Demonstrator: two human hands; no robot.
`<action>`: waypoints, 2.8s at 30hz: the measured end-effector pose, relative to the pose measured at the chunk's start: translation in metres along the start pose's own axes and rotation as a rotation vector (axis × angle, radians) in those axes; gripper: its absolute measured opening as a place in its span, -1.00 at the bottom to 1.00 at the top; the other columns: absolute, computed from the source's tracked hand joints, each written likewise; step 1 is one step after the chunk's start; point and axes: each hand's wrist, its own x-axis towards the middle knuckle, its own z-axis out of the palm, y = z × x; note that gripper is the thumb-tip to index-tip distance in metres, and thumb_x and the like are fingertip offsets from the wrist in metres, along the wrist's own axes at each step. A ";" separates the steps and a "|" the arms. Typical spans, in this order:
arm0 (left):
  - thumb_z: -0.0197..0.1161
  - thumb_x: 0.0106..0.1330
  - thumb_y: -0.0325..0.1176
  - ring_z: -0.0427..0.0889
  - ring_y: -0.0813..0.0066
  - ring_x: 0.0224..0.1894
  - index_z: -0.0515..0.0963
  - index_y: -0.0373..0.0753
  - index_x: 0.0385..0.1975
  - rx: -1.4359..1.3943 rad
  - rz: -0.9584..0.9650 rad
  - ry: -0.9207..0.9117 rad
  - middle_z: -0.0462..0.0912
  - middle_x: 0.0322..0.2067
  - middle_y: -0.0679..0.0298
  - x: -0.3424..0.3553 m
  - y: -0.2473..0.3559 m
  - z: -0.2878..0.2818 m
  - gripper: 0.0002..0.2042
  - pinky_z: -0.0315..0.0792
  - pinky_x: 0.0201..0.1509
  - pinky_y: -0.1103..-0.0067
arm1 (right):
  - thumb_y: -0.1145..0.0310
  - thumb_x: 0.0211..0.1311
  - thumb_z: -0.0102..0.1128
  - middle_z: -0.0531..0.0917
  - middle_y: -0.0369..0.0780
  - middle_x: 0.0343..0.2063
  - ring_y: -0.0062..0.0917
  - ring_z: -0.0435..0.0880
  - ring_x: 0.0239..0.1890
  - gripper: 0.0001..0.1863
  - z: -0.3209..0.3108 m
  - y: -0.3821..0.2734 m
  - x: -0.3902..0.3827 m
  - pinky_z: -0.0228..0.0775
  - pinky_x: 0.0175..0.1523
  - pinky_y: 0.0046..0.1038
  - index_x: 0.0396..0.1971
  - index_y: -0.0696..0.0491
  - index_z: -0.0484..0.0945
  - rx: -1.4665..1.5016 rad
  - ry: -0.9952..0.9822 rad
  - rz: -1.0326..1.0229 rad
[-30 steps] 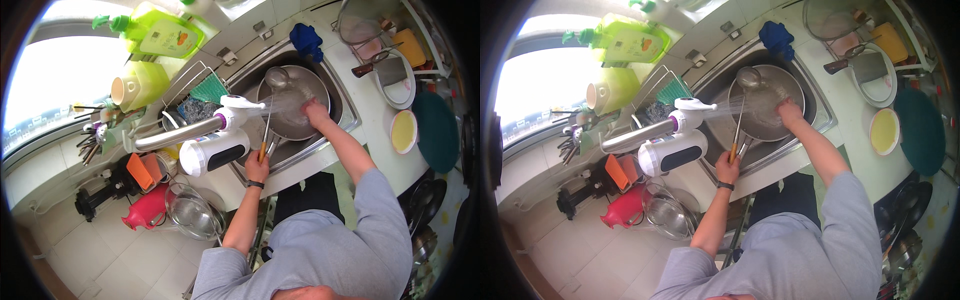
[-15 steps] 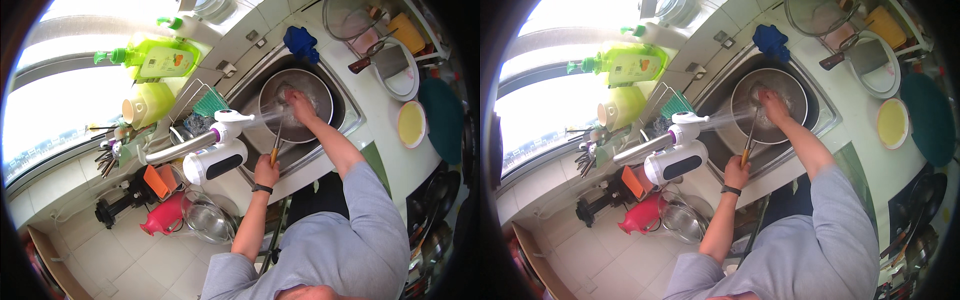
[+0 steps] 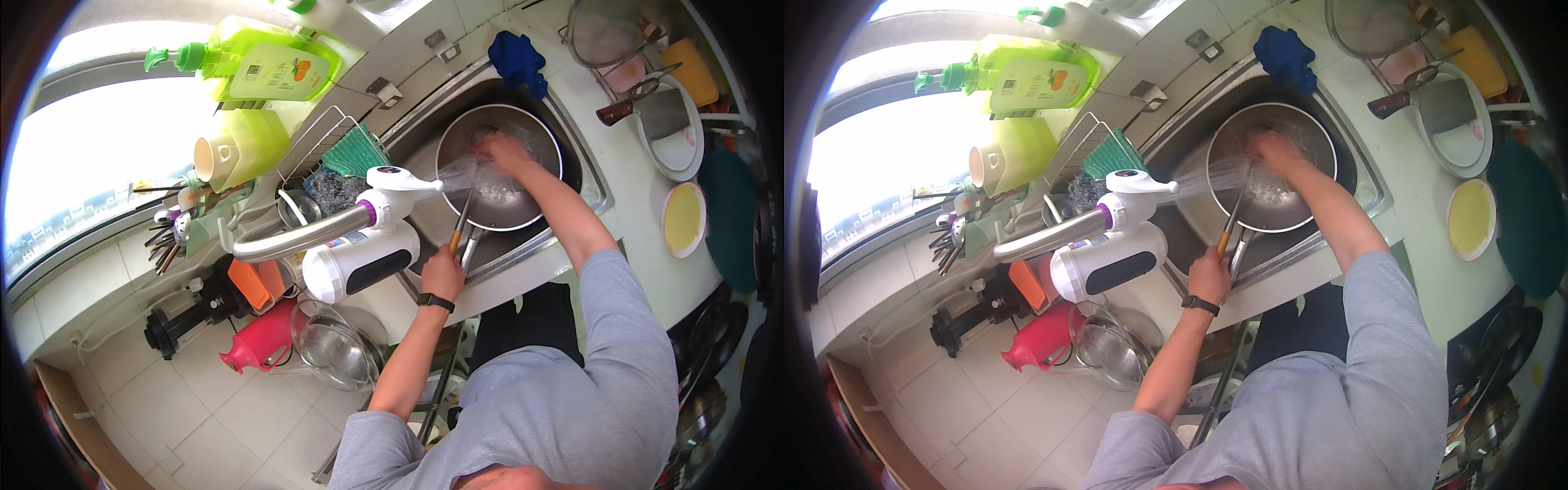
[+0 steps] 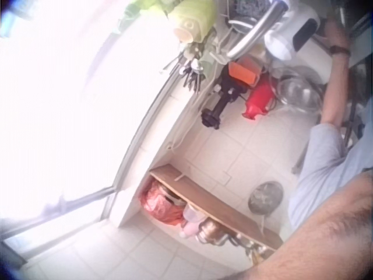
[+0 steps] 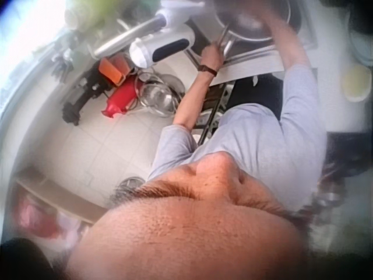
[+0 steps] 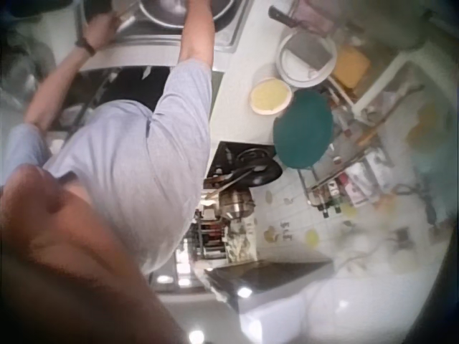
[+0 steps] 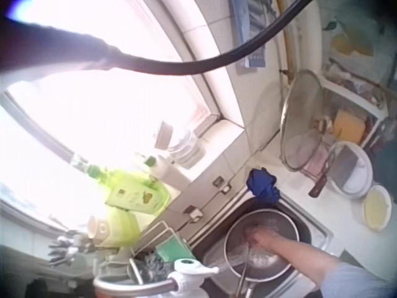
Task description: The person washes a ladle in the sink, then wipes the sink and countertop with a blue cloth. They open a microwave, place a plastic bag inside, and set the timer. The person also wipes the stovetop and rinses the cloth under running water.
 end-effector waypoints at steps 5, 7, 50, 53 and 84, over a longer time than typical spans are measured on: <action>0.29 0.29 -0.36 0.67 -0.22 -0.33 0.52 -0.36 -0.26 0.027 -0.006 0.000 0.67 -0.46 -0.15 0.004 0.014 -0.004 -0.81 0.55 -0.22 0.04 | 0.44 0.21 0.21 0.66 -0.17 0.01 -0.17 0.58 0.13 -0.74 0.034 -0.002 -0.005 0.44 0.22 -0.30 -0.10 0.00 0.71 0.285 0.335 0.172; 0.30 0.29 -0.35 0.67 -0.22 -0.33 0.53 -0.36 -0.29 0.011 -0.013 0.011 0.67 -0.46 -0.15 0.005 0.012 -0.011 -0.81 0.55 -0.21 0.04 | 0.49 0.09 0.23 0.66 -0.14 0.01 -0.15 0.60 0.10 -0.69 0.037 -0.015 -0.017 0.46 0.18 -0.27 -0.12 0.02 0.71 0.457 0.218 0.075; -0.02 0.61 -0.18 0.04 0.79 -0.72 0.33 -0.17 0.38 -1.716 -0.489 -0.553 0.24 -0.58 0.48 -0.106 0.031 -0.058 -0.57 -0.07 -0.75 0.77 | 0.25 0.34 0.14 0.72 -0.14 -0.08 -0.25 0.72 -0.06 -0.73 0.001 -0.099 -0.061 0.54 -0.02 -0.28 -0.07 -0.01 0.68 0.294 0.527 0.331; -0.03 0.62 -0.21 0.04 0.78 -0.73 0.32 -0.15 0.40 -1.530 -0.476 -0.576 0.21 -0.59 0.48 -0.123 0.033 -0.070 -0.58 -0.07 -0.74 0.75 | 0.16 0.40 0.15 0.74 -0.20 -0.06 -0.38 0.73 -0.09 -0.66 0.021 -0.063 -0.040 0.53 0.00 -0.40 -0.02 0.07 0.67 1.022 0.182 0.682; 0.28 0.14 -0.48 0.62 -0.17 -0.08 0.45 -0.29 -0.12 -0.050 0.122 0.019 0.63 -0.16 -0.07 0.044 -0.080 -0.016 -0.70 0.50 -0.04 0.11 | 0.25 0.31 0.10 0.66 -0.05 -0.04 -0.22 0.65 0.06 -0.69 0.030 -0.013 -0.062 0.53 0.07 -0.19 -0.13 0.07 0.72 -0.652 -0.127 0.239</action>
